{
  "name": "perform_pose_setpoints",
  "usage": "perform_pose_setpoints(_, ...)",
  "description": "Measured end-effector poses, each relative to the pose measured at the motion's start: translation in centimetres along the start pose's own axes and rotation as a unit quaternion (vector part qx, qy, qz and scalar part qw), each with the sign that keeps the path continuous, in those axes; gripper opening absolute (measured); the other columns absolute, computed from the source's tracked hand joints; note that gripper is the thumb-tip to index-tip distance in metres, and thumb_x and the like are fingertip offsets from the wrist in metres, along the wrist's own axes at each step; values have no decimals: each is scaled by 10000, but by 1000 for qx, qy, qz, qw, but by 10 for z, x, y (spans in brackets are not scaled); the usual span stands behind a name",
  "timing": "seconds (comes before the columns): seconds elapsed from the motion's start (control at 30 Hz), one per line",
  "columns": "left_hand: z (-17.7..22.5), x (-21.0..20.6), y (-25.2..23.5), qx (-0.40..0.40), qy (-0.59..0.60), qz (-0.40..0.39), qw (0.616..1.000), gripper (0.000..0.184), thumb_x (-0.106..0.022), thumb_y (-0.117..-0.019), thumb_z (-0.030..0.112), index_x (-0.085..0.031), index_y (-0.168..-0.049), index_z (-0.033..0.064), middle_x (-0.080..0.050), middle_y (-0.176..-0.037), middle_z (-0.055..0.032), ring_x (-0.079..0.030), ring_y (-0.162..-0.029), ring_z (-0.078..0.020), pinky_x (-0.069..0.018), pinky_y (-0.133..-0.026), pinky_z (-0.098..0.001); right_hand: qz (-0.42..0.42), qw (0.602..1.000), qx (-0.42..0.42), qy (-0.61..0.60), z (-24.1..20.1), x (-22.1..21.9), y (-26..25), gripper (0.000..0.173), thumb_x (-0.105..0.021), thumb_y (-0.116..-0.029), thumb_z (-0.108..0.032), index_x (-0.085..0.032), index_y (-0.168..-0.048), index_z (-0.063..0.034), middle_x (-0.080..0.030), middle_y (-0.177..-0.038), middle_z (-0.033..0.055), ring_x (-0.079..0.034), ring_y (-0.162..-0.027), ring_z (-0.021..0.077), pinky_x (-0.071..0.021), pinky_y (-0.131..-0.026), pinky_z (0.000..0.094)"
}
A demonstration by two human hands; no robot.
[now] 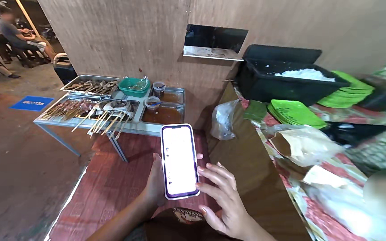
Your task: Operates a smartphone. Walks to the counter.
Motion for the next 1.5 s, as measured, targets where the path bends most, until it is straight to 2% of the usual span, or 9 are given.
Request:
perform_pose_setpoints(0.27, -4, -2, 3, 22, 26, 15, 999, 799, -483, -804, 861, -715, -1243, 236, -755, -1158, -47, -720, -1085, -167, -586, -945, -392, 14, 1000, -10, 8, 2, 2, 1, 306, -458, -1056, -461, -607, -1209, -241, -523, -1467, -76, -369, -1469, 138, -238, -1249, 416)
perform_pose_setpoints(0.43, -11, 0, 4, 43, -30, 56, 997, 880, -473, -758, 901, -666, -1252, 199, -764, -1116, -16, -732, -1041, -146, -602, -909, -371, -33, 997, -59, -22, 25, 9, -40, 447, -368, -1072, -454, -572, -1384, -207, -468, -1571, 46, -331, -1512, 232, -237, -1241, 493)
perform_pose_setpoints(0.57, -17, 0, 5, 54, -72, 77, 993, 906, -471, -746, 906, -637, -1263, 181, -765, -1096, 10, -733, -1024, -120, -606, -897, -346, -55, 997, -49, 11, 39, -2, -74, 472, -394, -1021, -310, -578, -1441, -198, -468, -1573, 120, -349, -1496, 379, -284, -1164, 662)
perform_pose_setpoints(0.73, -19, 2, 6, 55, -73, 66, 994, 885, -511, -734, 890, -652, -1249, 185, -767, -1088, 7, -736, -1013, -120, -606, -896, -343, -112, 990, -53, 73, 47, -24, -78, 542, -462, -947, -268, -558, -1479, -247, -456, -1591, 75, -333, -1499, 428, -274, -1108, 762)
perform_pose_setpoints(0.93, -15, 8, 6, 27, -62, 60, 996, 791, -489, -764, 870, -704, -1218, 260, -770, -1106, 23, -731, -1037, -107, -599, -922, -346, -94, 993, -47, -46, 37, -14, -52, 352, -405, -1039, -335, -676, -1228, -215, -463, -1583, 61, -295, -1531, 307, -209, -1215, 613)
perform_pose_setpoints(1.07, -10, 8, 2, 14, -44, 45, 998, 781, -458, -792, 867, -718, -1222, 268, -770, -1124, 2, -733, -1047, -124, -600, -922, -358, 20, 993, -32, -108, 36, 2, -30, 176, -576, -1033, -366, -615, -1038, -194, -572, -1438, -31, -395, -1464, 164, -303, -1231, 396)
perform_pose_setpoints(1.13, -8, 9, 0, 7, -39, 51, 998, 780, -472, -796, 860, -720, -1220, 253, -771, -1117, -9, -736, -1037, -131, -602, -913, -361, 23, 994, -4, -108, 30, 1, -19, 148, -593, -1038, -350, -641, -978, -223, -582, -1406, -106, -374, -1471, 127, -264, -1256, 389)
perform_pose_setpoints(1.3, -6, 8, -5, 1, -24, 39, 999, 764, -462, -813, 849, -730, -1218, 259, -768, -1129, -9, -731, -1052, -129, -595, -931, -358, -6, 999, -2, -46, 32, -4, -4, 316, -448, -1081, -459, -700, -1156, -283, -518, -1500, -112, -290, -1521, 140, -187, -1273, 436)
perform_pose_setpoints(1.5, -17, 8, -6, 47, -53, 52, 996, 790, -498, -756, 872, -719, -1190, 250, -774, -1089, 16, -734, -1027, -109, -598, -921, -340, -23, 996, -52, 76, 53, 0, -55, 551, -380, -1040, -613, -526, -1455, -281, -442, -1592, 56, -308, -1521, 292, -251, -1214, 552)
Point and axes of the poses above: each hand's wrist, its own y-axis away from the middle knuckle, its own x-axis out of the back of the hand, z = x × y, the point moved 9 cm from there along -y, towards the middle knuckle
